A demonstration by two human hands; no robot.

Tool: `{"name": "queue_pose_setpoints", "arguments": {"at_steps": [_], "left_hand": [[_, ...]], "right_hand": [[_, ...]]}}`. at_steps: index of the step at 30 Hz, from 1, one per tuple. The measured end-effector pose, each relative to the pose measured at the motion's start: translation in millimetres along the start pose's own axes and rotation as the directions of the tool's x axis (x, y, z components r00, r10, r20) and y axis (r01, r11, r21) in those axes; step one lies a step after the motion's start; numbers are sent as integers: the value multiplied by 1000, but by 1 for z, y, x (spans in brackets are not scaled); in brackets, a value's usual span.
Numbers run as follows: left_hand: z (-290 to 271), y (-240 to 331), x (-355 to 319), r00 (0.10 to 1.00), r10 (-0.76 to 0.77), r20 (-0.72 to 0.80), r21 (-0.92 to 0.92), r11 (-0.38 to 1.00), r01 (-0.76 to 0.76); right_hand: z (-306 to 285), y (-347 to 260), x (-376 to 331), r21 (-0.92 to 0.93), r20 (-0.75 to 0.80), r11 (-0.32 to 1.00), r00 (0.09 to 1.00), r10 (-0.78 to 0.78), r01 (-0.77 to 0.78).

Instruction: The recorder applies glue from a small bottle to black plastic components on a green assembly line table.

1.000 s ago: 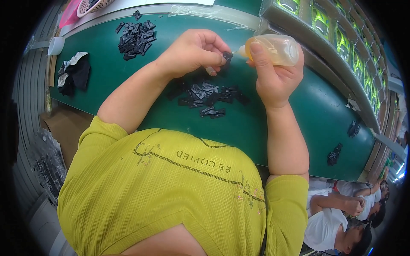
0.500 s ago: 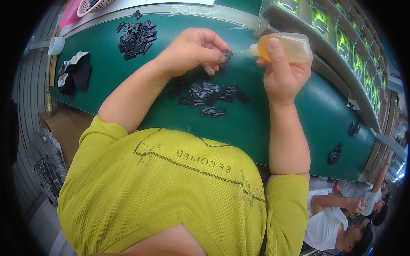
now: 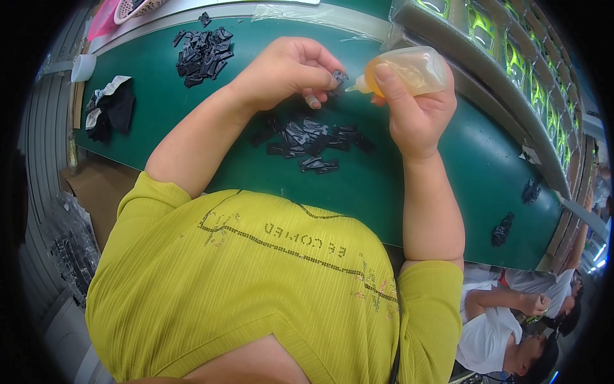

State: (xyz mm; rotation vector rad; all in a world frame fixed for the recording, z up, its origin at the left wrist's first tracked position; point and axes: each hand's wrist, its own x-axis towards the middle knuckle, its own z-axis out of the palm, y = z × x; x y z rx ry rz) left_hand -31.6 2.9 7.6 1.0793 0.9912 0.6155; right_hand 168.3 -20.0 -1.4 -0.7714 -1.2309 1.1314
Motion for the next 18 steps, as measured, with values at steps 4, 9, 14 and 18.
{"name": "queue_pose_setpoints", "arguments": {"at_steps": [4, 9, 14, 18], "left_hand": [[0, -1, 0, 1000, 1, -3, 5, 1000, -1], [0, 0, 1, 1000, 7, 0, 4, 1000, -7], [-1, 1, 1, 1000, 5, 0, 1, 1000, -5], [-3, 0, 0, 1000, 13, 7, 5, 1000, -13]], "right_hand": [[0, 0, -1, -18, -1, 1000, 1000, 2, -2], [0, 2, 0, -18, 19, 1000, 1000, -2, 3], [3, 1, 0, -86, 26, 996, 1000, -11, 13], [-4, 5, 8, -2, 11, 1000, 1000, -10, 10]]}}
